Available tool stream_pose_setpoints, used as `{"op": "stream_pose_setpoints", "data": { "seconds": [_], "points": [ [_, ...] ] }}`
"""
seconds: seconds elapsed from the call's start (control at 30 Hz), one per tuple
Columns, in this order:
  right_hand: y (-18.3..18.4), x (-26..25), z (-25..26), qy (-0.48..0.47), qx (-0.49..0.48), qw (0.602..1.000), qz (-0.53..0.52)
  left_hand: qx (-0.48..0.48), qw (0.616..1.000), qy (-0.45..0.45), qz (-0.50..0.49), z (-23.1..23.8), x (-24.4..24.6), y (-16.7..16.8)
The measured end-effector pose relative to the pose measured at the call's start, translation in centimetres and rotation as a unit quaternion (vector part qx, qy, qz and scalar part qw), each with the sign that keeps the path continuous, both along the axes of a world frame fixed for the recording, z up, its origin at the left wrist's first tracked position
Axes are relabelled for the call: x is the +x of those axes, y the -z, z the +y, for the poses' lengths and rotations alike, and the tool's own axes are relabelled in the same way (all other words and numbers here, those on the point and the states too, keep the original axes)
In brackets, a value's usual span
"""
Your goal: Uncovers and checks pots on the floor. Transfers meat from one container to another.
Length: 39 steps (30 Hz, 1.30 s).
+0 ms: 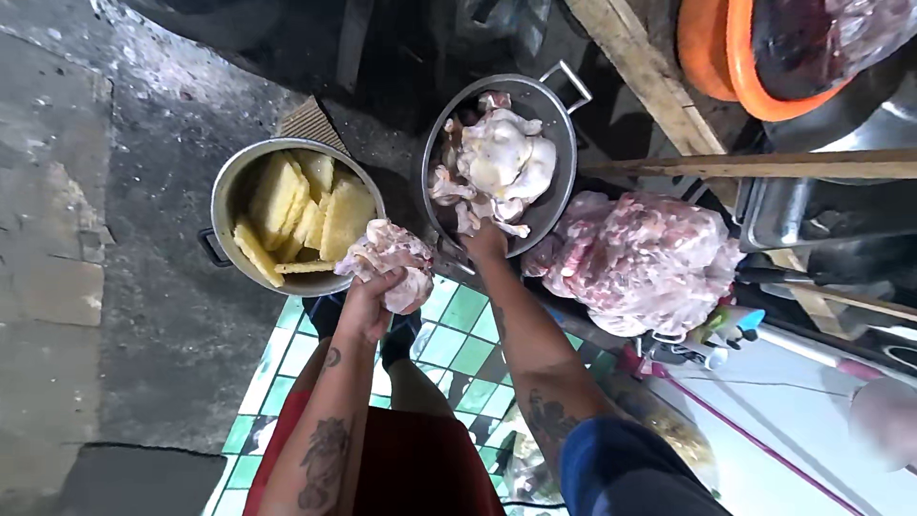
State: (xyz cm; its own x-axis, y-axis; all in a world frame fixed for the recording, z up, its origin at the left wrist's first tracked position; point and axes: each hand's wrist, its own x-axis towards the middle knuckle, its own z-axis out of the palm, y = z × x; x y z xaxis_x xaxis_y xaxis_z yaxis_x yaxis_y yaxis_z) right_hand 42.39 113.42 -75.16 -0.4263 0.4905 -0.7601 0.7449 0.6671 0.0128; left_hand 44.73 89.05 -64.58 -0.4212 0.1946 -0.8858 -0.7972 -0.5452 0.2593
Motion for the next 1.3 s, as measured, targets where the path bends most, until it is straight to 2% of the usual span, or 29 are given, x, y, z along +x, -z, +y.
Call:
{"op": "stream_pose_setpoints", "data": {
  "seconds": [0.07,0.13,0.2,0.27,0.33,0.4,0.47,0.53,0.6,0.63,0.7,0.77,0.83,0.9,1.0,1.07,1.2,1.3],
  "points": [
    [0.5,0.4,1.8,0.048,-0.040,0.997,0.046,0.004,1.000,-0.003,-0.002,-0.2,-0.1,0.0],
    [0.9,0.6,3.8,0.144,-0.130,0.977,0.091,0.005,1.000,-0.008,-0.004,-0.5,-0.1,0.1],
    [0.2,0.6,5.5,0.258,-0.236,0.933,0.087,0.007,1.000,-0.013,-0.004,-0.7,-0.2,0.2],
    [-1.0,0.6,6.2,0.369,-0.293,0.878,0.082,0.008,1.000,-0.018,-0.007,-0.8,-0.2,0.2],
    [-2.5,0.8,6.4,0.423,-0.317,0.846,0.072,0.010,1.000,-0.023,-0.011,-0.8,-0.3,0.2],
    [-3.2,1.7,6.6,0.429,-0.333,0.837,0.074,0.012,0.999,-0.029,-0.014,-0.7,-0.4,0.2],
    [-3.9,2.2,6.2,0.389,-0.329,0.855,0.098,0.015,0.999,-0.033,-0.013,-0.7,-0.5,0.2],
    [-4.1,2.7,6.0,0.298,-0.307,0.893,0.139,0.019,0.999,-0.036,-0.010,-0.7,-0.5,0.2],
    [-4.4,2.6,5.7,0.261,-0.238,0.913,0.205,0.024,0.999,-0.036,-0.007,-0.7,-0.4,0.2],
    [-4.5,2.2,5.5,0.279,-0.187,0.906,0.258,0.024,0.999,-0.036,-0.007,-0.7,-0.3,0.2],
    [-4.6,0.2,5.1,0.360,-0.120,0.862,0.336,0.026,0.999,-0.035,-0.006,-0.6,-0.3,0.3],
    [-4.8,-2.9,4.4,0.462,-0.100,0.816,0.333,0.026,0.999,-0.024,-0.013,-0.4,-0.2,0.2],
    [-3.9,-5.7,4.1,0.520,-0.100,0.797,0.290,0.024,0.999,-0.020,-0.019,-0.1,-0.3,-0.1],
    [-2.2,-7.6,4.7,0.504,-0.052,0.826,0.246,0.017,1.000,-0.009,-0.015,0.1,-0.3,-0.2],
    [-2.3,-9.1,6.4,0.347,0.068,0.918,0.180,0.021,1.000,0.007,0.007,-0.2,0.1,0.1],
    [-2.9,-9.9,7.5,0.262,0.083,0.951,0.144,0.021,1.000,0.006,0.007,-0.2,-0.1,0.1],
    [-1.6,-10.2,10.0,0.328,-0.016,0.941,0.082,0.025,1.000,-0.006,0.005,-0.6,-0.3,0.0],
    [-1.4,-10.0,9.7,0.333,-0.009,0.940,0.075,0.025,1.000,-0.008,0.009,-1.1,-0.5,0.1]
  ]
}}
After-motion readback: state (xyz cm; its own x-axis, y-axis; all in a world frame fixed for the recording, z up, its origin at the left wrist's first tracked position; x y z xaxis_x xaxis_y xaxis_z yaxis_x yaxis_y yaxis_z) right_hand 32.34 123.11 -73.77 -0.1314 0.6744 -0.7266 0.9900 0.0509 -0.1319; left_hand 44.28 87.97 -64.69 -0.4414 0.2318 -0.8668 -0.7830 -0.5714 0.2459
